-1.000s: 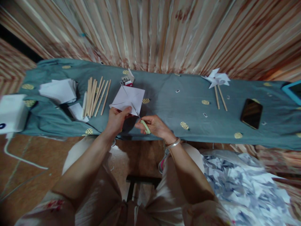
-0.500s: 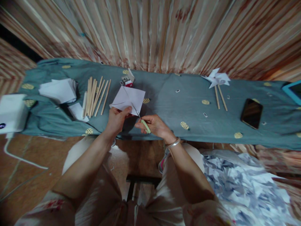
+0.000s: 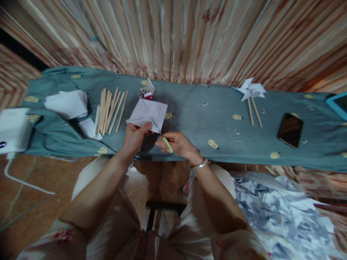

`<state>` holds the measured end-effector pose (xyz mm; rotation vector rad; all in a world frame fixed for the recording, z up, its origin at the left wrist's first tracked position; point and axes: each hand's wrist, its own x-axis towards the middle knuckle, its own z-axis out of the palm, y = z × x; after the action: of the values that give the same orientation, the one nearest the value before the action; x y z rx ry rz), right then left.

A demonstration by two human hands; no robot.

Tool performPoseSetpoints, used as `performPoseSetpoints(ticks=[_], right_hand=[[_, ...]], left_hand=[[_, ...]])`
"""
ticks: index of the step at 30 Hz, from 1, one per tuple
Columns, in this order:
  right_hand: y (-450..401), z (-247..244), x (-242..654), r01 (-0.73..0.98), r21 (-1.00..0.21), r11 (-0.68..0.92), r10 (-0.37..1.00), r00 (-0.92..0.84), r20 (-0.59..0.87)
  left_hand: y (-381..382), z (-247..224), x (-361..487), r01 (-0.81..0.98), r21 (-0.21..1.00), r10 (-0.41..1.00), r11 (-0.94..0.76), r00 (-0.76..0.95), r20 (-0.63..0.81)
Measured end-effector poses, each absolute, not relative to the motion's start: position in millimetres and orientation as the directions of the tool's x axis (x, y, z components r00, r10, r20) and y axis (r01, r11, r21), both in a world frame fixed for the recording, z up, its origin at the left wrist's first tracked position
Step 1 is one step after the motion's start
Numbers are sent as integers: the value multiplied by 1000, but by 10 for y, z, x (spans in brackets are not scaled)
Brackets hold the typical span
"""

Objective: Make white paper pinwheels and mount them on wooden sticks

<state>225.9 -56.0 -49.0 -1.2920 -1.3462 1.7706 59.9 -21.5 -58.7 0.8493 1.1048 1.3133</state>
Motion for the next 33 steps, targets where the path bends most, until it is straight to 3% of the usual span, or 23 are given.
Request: performPoseSetpoints(ticks=[33], right_hand=[[-624, -410, 2285, 170, -923, -346, 847, -367, -385]], left_hand=[[-198, -622, 542, -311, 945, 986, 104, -89, -138]])
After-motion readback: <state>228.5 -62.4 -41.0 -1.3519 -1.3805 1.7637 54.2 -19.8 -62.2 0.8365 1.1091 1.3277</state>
